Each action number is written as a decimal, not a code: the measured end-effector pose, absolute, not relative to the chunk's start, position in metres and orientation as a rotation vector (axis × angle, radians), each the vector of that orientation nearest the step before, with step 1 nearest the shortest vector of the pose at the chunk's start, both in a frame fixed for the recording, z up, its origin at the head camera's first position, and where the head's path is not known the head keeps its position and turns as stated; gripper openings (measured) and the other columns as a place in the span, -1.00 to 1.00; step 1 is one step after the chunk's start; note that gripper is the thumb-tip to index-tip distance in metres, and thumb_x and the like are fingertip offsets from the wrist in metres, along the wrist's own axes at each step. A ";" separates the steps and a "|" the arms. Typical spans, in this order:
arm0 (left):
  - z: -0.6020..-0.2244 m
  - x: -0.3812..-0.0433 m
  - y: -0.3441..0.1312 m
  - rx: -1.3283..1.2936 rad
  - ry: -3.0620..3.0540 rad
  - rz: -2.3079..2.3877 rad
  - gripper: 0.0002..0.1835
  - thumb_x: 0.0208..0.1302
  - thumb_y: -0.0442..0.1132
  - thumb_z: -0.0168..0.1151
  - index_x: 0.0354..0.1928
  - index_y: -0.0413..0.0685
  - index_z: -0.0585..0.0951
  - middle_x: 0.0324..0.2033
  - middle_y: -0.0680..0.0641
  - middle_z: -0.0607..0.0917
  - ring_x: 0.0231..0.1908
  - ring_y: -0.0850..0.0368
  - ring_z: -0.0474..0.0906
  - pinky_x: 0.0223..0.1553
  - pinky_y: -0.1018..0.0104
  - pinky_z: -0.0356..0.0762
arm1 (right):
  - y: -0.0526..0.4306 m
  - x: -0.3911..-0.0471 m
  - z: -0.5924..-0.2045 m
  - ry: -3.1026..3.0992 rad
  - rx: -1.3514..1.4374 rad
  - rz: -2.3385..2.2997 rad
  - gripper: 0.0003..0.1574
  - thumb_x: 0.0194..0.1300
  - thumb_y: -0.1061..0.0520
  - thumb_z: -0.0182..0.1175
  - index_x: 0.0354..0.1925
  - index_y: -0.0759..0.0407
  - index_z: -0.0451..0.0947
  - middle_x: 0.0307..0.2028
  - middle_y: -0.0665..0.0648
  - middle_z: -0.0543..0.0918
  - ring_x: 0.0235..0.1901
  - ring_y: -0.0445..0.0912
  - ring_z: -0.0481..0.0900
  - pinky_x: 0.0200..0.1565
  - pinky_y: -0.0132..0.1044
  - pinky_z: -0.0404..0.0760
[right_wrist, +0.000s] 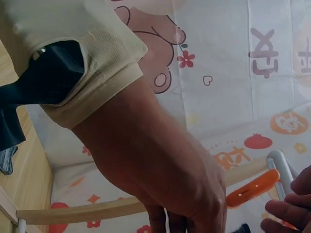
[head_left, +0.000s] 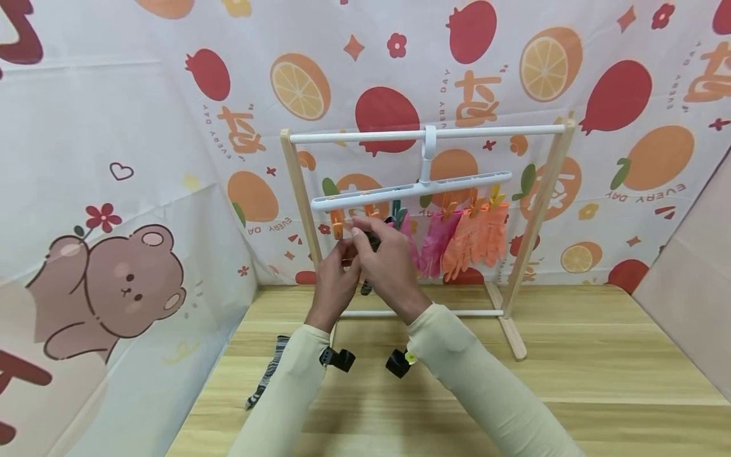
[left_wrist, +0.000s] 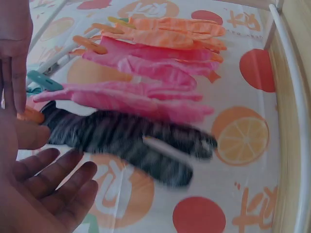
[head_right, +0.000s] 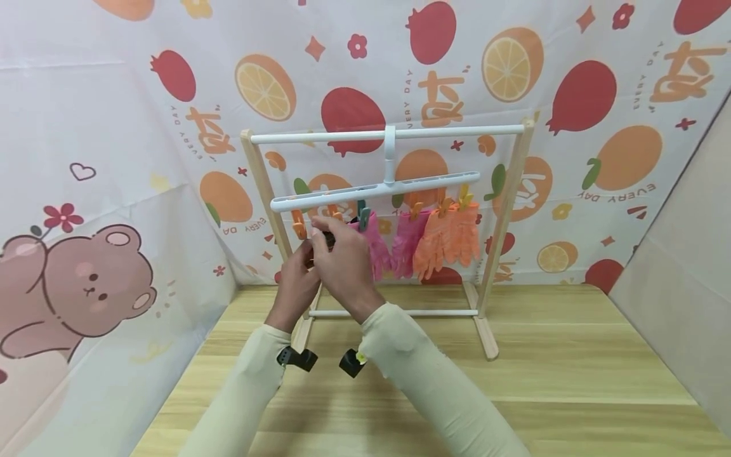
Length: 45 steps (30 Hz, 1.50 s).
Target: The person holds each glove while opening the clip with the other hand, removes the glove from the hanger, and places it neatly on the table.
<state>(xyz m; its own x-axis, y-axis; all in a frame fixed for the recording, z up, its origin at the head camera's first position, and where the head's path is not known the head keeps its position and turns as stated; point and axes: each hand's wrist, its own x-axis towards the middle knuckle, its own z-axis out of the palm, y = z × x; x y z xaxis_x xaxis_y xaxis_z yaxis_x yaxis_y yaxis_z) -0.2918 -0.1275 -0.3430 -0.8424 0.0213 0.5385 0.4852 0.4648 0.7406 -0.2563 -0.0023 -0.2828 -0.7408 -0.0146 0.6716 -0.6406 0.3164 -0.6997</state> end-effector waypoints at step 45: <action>-0.329 -0.284 -0.131 -0.440 -2.131 -1.573 -0.89 0.46 -0.35 0.16 -0.14 -0.29 0.57 -0.59 0.02 0.32 -0.57 0.13 0.21 -0.46 0.34 0.19 | 0.030 -0.283 -0.259 -2.073 0.567 2.257 -0.45 0.51 0.16 0.18 0.36 0.31 0.42 -0.01 0.31 0.66 -0.71 -0.20 0.48 -0.60 -0.40 0.47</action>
